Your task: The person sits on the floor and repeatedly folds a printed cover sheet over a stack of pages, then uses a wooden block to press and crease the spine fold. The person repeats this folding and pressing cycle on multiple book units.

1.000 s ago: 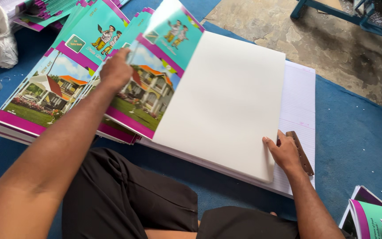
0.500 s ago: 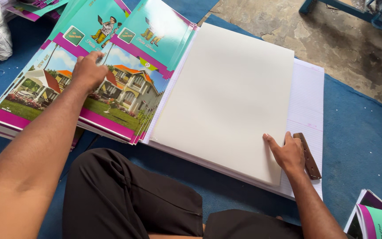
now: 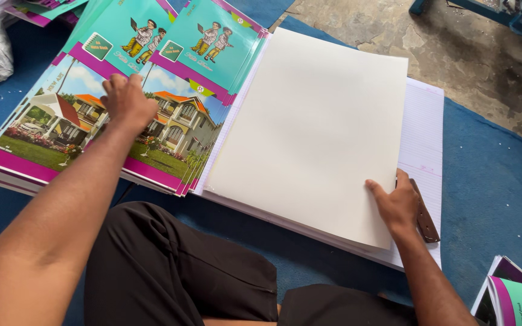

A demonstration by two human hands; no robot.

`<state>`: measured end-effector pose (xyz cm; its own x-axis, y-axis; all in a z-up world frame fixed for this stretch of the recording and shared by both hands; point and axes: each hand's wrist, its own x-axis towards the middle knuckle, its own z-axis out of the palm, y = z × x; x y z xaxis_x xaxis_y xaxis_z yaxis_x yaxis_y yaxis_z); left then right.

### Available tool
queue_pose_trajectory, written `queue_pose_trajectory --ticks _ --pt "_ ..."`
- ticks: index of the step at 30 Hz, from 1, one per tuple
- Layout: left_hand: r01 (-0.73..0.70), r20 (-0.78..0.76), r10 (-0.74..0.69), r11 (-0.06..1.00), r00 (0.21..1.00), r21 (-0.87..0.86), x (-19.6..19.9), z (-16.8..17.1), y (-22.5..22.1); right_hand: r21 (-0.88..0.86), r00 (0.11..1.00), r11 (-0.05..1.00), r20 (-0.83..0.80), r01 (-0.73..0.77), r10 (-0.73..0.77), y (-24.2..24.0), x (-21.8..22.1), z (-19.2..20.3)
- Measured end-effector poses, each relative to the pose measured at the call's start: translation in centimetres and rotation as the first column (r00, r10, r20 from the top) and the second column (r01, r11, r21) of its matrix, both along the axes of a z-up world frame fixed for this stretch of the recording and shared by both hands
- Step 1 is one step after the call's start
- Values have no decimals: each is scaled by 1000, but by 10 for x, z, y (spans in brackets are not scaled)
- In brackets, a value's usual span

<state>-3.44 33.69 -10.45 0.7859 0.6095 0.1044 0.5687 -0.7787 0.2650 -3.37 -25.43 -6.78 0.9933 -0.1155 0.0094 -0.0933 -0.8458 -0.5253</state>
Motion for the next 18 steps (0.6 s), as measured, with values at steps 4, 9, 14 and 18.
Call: queue_pose_trajectory --ticks 4,9,14,18 --pt "146 159 -157 986 975 79 7 4 -25 283 998 958 -52 45 -31 -4 1 10" --pt "283 197 -258 952 946 -112 20 15 -83 632 996 771 -89 73 -22 -9 2 23" --pt "310 146 -274 824 951 -475 22 20 -143 713 989 690 -144 125 -30 -14 3 25" --pt "221 62 -230 773 971 -595 28 16 -165 704 973 684 -226 192 -41 -20 3 28"
